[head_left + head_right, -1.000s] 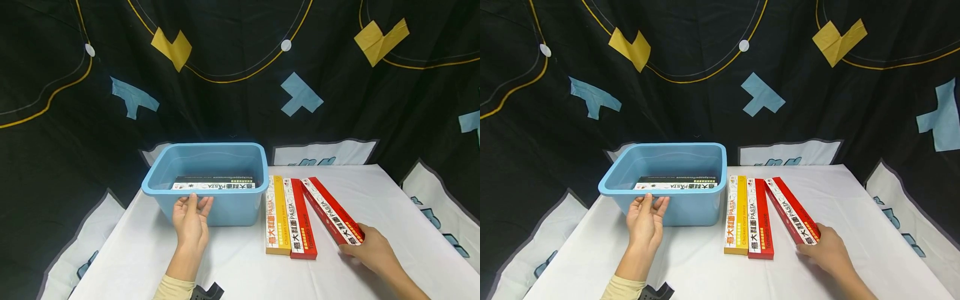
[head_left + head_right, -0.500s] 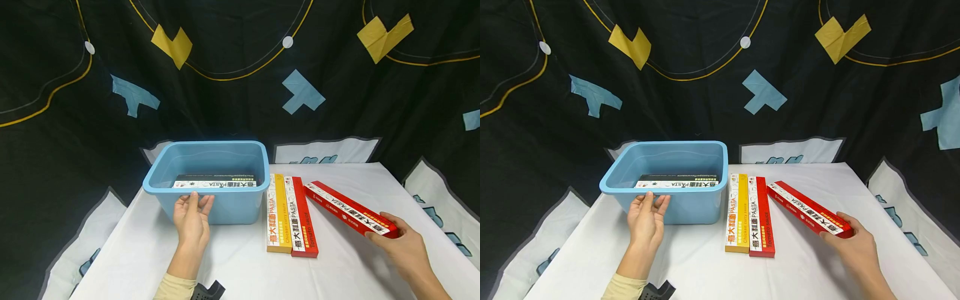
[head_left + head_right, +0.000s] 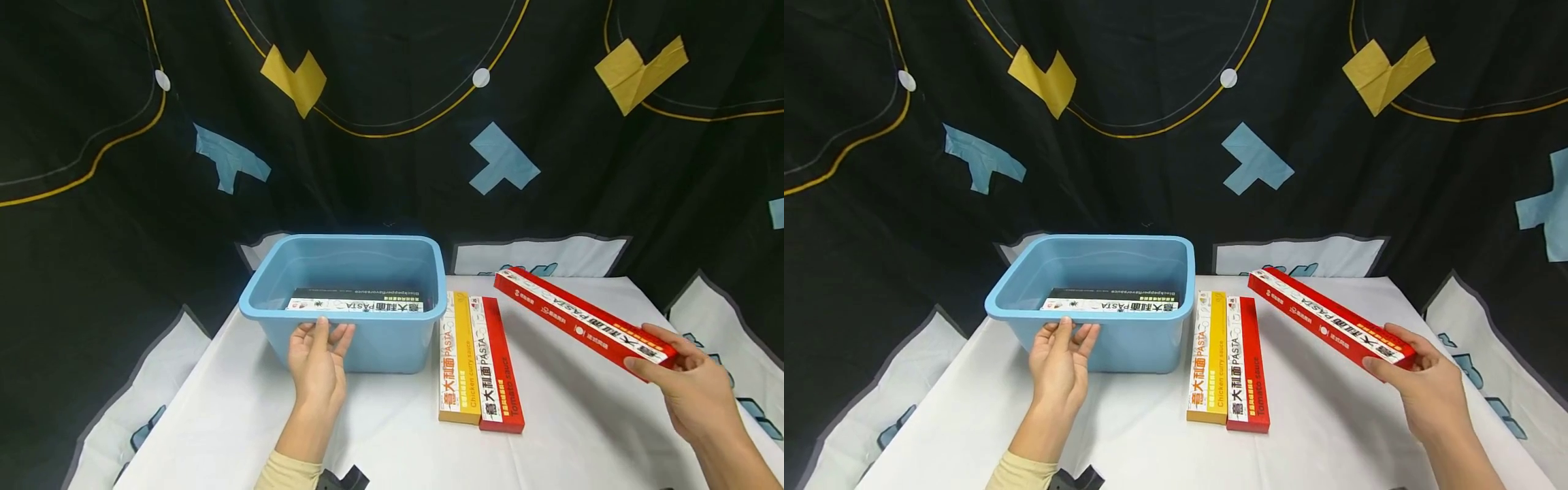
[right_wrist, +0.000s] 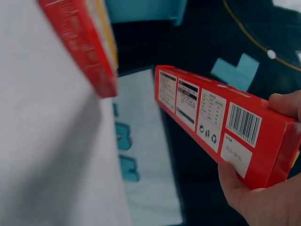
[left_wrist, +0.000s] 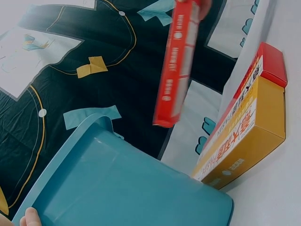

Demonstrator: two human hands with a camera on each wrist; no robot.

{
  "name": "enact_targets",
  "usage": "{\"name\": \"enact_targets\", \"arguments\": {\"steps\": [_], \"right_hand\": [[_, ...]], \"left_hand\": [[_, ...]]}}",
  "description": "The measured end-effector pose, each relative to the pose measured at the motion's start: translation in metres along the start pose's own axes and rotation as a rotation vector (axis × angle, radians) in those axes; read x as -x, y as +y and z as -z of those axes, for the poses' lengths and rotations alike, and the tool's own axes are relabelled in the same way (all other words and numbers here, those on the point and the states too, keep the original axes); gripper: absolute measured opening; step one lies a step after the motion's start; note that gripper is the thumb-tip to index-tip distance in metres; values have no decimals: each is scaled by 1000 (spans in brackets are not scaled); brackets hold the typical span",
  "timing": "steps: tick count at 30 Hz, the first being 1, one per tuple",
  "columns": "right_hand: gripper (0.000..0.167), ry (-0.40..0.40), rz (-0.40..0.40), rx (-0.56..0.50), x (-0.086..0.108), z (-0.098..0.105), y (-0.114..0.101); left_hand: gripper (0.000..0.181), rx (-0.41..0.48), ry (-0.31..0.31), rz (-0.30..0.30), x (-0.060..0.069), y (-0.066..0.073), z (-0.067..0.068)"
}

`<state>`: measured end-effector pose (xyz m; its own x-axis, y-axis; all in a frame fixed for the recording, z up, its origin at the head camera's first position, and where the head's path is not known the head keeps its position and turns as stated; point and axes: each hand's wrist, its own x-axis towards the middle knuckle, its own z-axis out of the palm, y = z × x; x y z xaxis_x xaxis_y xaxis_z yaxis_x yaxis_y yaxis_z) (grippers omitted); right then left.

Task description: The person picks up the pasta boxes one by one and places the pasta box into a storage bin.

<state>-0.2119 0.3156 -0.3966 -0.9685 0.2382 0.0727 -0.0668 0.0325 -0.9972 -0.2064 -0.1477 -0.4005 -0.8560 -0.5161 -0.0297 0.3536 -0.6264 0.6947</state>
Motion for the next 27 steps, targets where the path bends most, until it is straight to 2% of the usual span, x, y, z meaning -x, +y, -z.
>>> {"name": "enact_targets", "arguments": {"steps": [4, 9, 17, 21, 27], "right_hand": [[62, -106, 73, -124, -6, -13, -20], [60, -201, 136, -147, -12, -41, -44], [59, -368, 221, -105, -26, -97, -72], [58, -469, 238, -70, -34, -125, -81], [56, -568, 235, 20, -46, -166, -88]], "left_hand": [[20, 12, 0, -3, 0, -1, 0], [19, 14, 3, -6, -1, -1, 0], [19, 8, 5, -10, -2, -1, 1], [19, 4, 5, -13, -1, -1, 1], [19, 4, 11, -19, -1, -3, 1]]}}
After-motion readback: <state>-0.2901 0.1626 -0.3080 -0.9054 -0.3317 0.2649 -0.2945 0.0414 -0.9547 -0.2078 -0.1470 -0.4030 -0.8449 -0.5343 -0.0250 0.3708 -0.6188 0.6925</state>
